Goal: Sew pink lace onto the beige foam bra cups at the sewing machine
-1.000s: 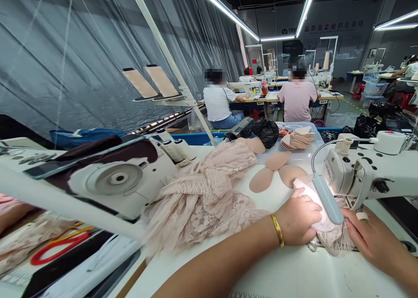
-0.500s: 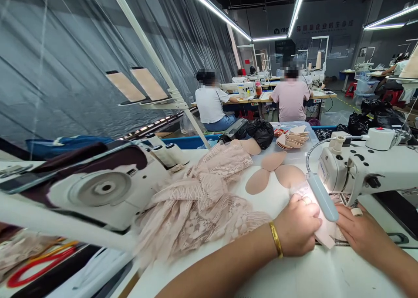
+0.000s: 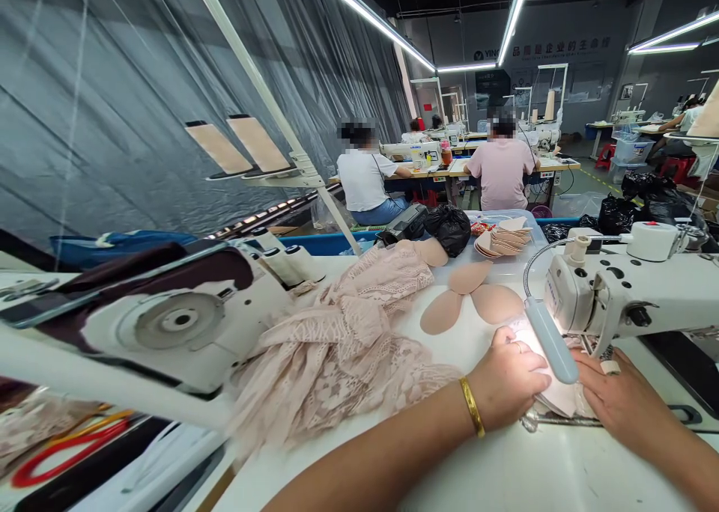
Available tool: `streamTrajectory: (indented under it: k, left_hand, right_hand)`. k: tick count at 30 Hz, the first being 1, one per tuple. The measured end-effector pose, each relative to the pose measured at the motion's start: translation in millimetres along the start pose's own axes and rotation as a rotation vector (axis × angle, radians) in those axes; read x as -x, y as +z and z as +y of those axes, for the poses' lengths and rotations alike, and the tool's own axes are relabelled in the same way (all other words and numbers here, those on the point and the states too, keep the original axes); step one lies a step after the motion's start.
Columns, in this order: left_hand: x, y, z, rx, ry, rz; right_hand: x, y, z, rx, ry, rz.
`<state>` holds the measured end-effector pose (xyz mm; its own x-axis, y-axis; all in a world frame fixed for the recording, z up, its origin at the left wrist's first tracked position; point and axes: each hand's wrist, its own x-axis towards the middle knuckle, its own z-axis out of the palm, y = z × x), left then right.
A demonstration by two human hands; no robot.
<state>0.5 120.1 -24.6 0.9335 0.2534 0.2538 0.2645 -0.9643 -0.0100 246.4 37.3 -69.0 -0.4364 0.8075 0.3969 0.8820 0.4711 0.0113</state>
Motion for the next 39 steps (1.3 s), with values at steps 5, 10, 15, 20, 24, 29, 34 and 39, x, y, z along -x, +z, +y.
streamTrajectory:
  k: [5,10,15,20,24,29,34,39]
  left_hand:
    - [0.5,3.9,0.1,-0.036,0.001,0.023]
    - [0.2,7.5,-0.5,-0.081,0.008,0.028]
    - [-1.1,8.6,-2.5,-0.103,0.011,0.031]
    - [-2.0,7.2,-1.0,-0.047,-0.002,0.039]
    - [-1.0,6.3,2.9,-0.041,-0.006,0.038]
    - [-0.7,5.2,2.8,-0.026,-0.019,0.020]
    - [-2.8,2.6,2.4,-0.041,-0.042,0.010]
    - [3.7,-0.4,24.9,-0.057,-0.010,0.060]
  right_hand:
    - [3.2,1.3,2.5,0.012,-0.002,-0.006]
    - [9.7,0.2,6.3,0.024,0.029,0.070]
    - [9.0,-3.0,8.3,-0.038,0.085,0.082]
    - [5.6,-4.0,6.6,-0.114,0.150,0.066]
    - [5.5,-5.0,3.0,-0.103,0.144,0.082]
    - [4.8,-7.6,2.7,-0.133,0.145,0.105]
    - [9.6,-7.5,2.4,-0.137,0.076,0.059]
    - [11.9,-18.9,-7.3,-0.288,-0.022,-0.181]
